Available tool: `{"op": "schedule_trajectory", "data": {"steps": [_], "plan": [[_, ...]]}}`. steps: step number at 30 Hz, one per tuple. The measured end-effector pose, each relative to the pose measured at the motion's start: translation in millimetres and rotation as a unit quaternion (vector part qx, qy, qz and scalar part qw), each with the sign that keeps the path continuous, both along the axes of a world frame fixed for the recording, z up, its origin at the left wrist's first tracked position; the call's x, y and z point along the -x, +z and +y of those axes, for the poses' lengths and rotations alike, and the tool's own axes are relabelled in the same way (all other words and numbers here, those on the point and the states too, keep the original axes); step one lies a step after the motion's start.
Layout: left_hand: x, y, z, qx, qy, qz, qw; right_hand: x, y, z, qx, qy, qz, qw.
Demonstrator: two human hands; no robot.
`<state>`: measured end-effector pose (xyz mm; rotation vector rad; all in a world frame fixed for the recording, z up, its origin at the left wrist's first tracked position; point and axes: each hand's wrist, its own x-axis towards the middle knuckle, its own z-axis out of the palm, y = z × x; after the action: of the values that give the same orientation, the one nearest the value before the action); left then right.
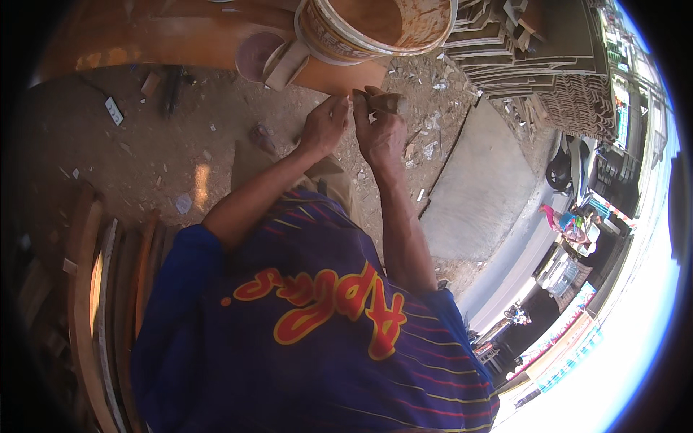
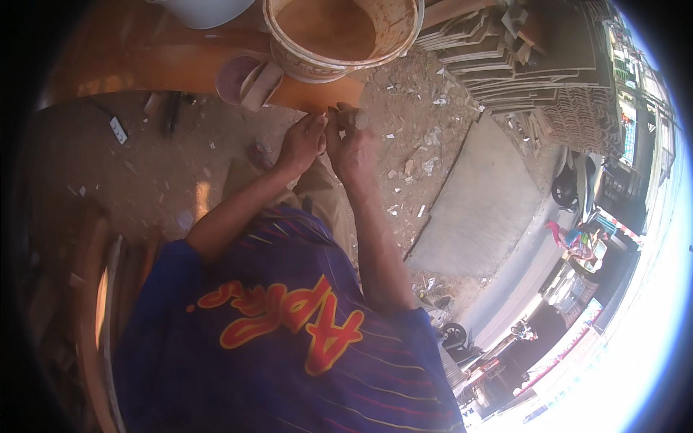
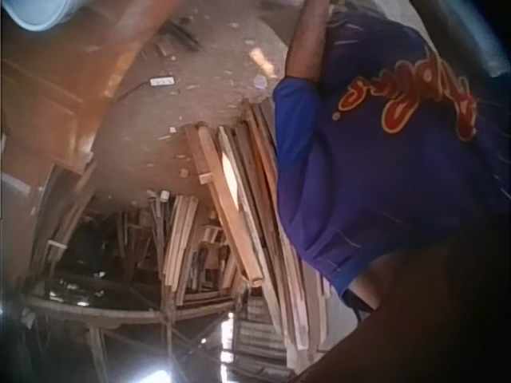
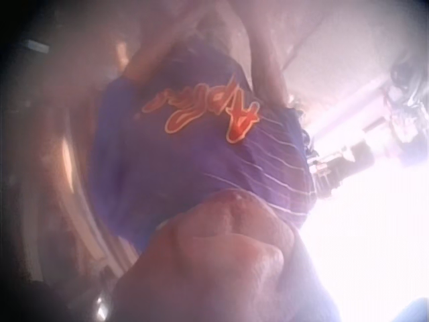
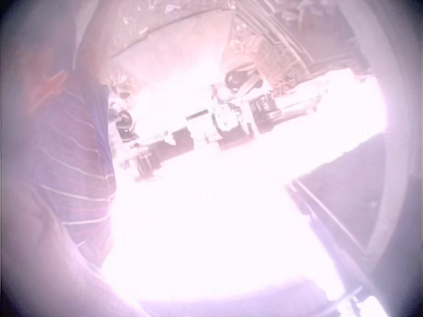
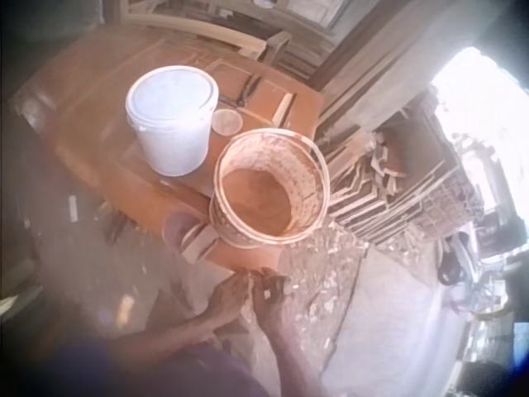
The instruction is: The person cuts open a glue bottle with a knife, rubs wood dust onto a wooden door, and applies adhesive to the door joint.
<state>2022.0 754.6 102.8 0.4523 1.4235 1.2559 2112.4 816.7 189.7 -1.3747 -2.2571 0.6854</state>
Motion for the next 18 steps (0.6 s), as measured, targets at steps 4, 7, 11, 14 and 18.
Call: {"op": "schedule_trajectory", "data": {"steps": [4, 7, 11, 14, 18], "plan": [[3, -7, 2, -0.001, -0.007, -0.004, 1.0, -3, 4, 9, -0.029, -0.079, 0.126, 0.988], [-2, 6, 11, -0.014, -0.025, 0.009, 1.0, -27, 8, 23, 0.07, -0.137, 0.204, 0.967], [0, 14, 11, 0.016, 0.014, 0.005, 1.0, -14, -4, 26, 0.127, -0.211, 0.313, 0.917], [7, 6, 5, 0.043, -0.027, 0.034, 0.998, -11, 4, 25, 0.162, -0.205, 0.314, 0.913], [5, 1, 8, 0.041, -0.03, 0.011, 0.999, -13, 26, 28, 0.142, -0.182, 0.344, 0.91]]}}
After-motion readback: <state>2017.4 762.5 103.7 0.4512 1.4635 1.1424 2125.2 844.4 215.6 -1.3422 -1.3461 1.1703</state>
